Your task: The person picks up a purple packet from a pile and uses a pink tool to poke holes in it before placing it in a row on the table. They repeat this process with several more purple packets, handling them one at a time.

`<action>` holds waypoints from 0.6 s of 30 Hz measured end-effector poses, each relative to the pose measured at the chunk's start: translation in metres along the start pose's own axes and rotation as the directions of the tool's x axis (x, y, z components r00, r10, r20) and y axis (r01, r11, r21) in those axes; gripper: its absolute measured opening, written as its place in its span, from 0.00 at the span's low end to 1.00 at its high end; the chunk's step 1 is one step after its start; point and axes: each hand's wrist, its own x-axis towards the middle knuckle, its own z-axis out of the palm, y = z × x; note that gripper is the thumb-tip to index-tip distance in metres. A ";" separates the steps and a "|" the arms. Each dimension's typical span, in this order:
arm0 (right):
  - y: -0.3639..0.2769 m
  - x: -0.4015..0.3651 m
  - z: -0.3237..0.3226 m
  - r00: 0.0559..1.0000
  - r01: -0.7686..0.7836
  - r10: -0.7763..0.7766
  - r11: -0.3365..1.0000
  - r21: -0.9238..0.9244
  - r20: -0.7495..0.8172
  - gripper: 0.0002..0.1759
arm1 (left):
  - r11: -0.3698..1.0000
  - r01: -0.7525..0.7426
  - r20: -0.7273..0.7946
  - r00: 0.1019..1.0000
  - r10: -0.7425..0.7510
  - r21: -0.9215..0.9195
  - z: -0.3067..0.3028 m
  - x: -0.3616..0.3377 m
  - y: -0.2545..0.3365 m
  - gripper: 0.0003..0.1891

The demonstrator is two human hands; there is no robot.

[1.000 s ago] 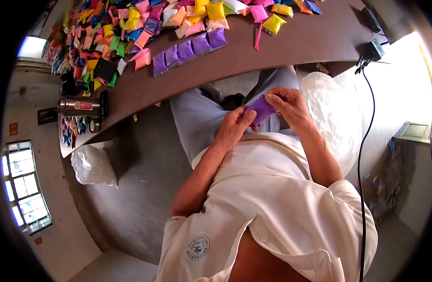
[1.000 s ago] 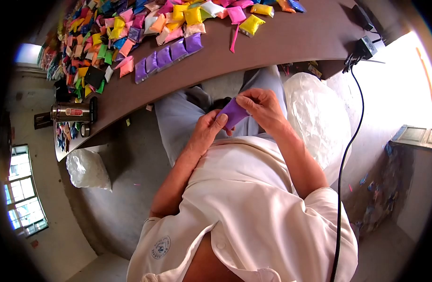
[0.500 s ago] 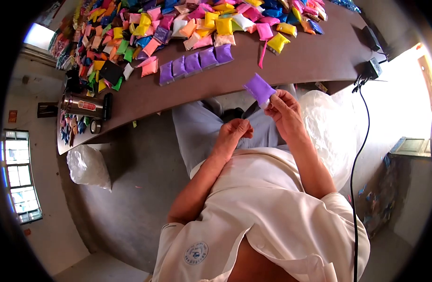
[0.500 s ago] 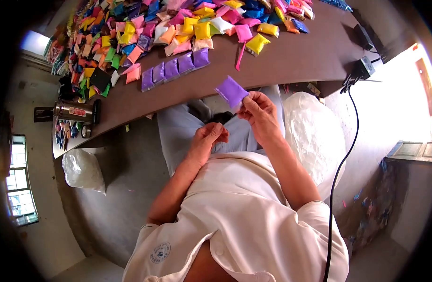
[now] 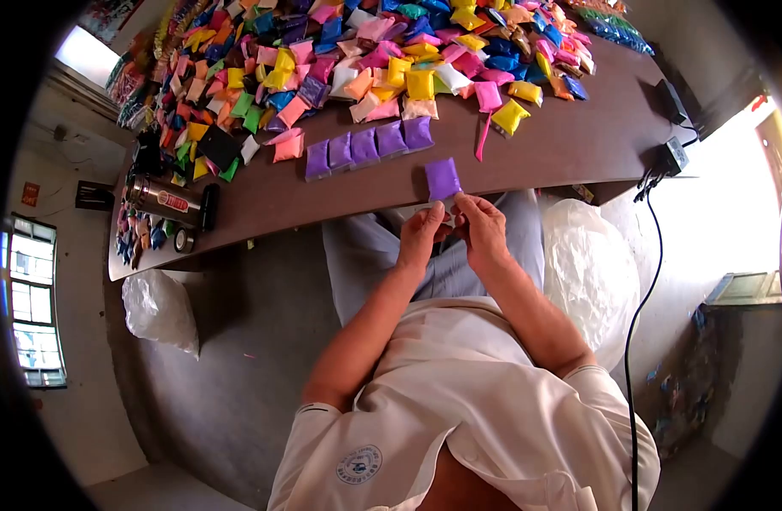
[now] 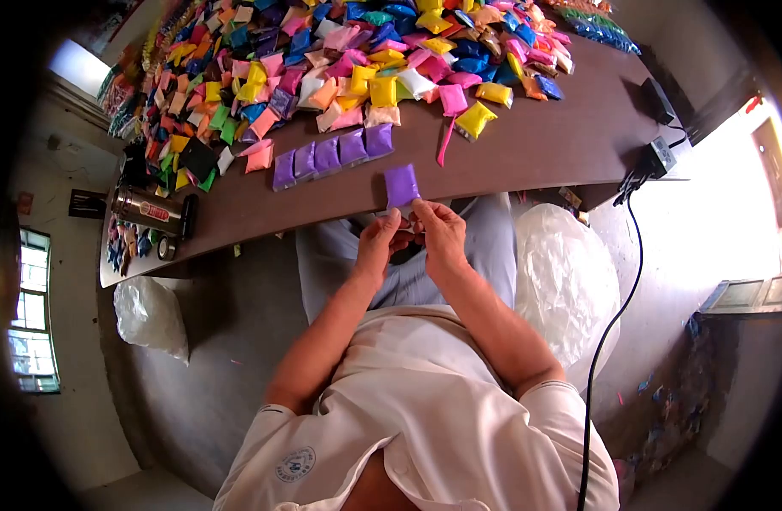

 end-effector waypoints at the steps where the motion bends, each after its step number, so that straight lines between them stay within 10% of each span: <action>1: 0.001 -0.002 0.001 1.000 -0.015 0.014 0.999 0.035 0.020 0.08 | 1.000 -0.001 0.000 1.000 0.001 -0.001 0.001 -0.001 -0.002 0.23; 8: 0.001 -0.008 0.010 0.997 -0.046 0.045 0.999 0.017 0.068 0.09 | 0.995 -0.052 -0.018 0.999 0.051 -0.079 0.001 0.005 -0.002 0.21; 17: -0.037 0.005 -0.014 0.955 0.119 0.045 0.849 -0.514 0.294 0.11 | 0.998 -0.038 -0.045 0.998 0.035 -0.048 -0.007 0.013 0.002 0.22; 18: -0.038 0.012 -0.019 0.932 0.306 -0.136 0.793 -0.526 0.337 0.11 | 0.997 -0.043 -0.071 0.997 0.039 -0.063 -0.006 0.015 0.004 0.24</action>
